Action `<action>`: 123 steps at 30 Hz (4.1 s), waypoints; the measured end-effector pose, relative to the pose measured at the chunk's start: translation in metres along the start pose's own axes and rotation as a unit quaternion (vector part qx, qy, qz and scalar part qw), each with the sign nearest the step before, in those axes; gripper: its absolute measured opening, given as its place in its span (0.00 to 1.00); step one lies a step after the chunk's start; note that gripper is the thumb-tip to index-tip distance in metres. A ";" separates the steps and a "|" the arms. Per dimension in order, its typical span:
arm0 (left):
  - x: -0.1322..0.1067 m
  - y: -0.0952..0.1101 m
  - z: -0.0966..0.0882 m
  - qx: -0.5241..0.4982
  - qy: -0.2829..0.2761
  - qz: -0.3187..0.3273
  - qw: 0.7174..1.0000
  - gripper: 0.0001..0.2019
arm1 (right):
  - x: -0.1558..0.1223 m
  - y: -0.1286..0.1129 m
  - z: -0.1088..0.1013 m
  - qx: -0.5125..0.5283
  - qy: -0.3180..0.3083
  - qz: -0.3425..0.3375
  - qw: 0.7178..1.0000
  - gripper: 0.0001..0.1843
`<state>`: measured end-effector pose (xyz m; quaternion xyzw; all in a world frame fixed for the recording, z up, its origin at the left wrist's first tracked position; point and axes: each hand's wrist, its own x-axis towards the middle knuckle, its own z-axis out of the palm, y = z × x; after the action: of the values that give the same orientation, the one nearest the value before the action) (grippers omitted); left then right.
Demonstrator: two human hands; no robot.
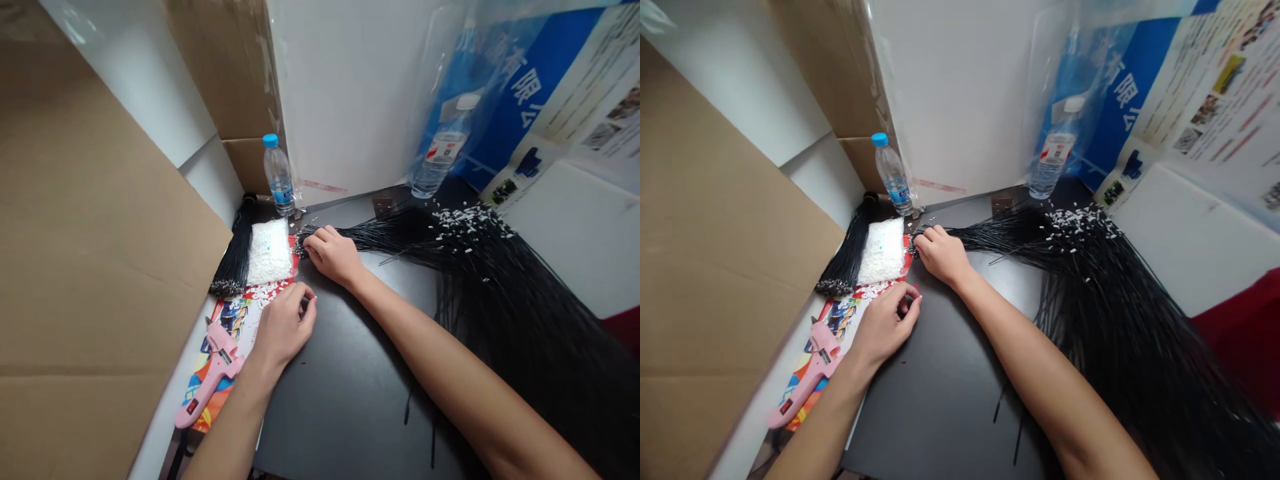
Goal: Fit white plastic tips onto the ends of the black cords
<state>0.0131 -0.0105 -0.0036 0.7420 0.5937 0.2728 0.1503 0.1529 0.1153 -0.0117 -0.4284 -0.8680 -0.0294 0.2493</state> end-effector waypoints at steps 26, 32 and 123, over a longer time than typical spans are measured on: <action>0.005 -0.008 0.012 -0.241 0.085 -0.072 0.964 0.10 | -0.026 -0.045 -0.202 0.026 0.187 -0.084 0.979 0.09; 0.005 -0.003 0.014 -0.339 0.064 -0.083 0.935 0.13 | -0.064 -0.033 -0.145 0.055 -0.085 0.063 0.993 0.09; 0.003 0.006 0.010 -0.536 -0.146 -0.179 0.812 0.12 | -0.116 -0.025 -0.053 0.506 -0.098 0.207 0.831 0.10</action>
<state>0.0245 -0.0082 -0.0074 0.4559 0.4463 0.4042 0.6554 0.2146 0.0010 -0.0149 -0.4128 -0.6720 0.5087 0.3453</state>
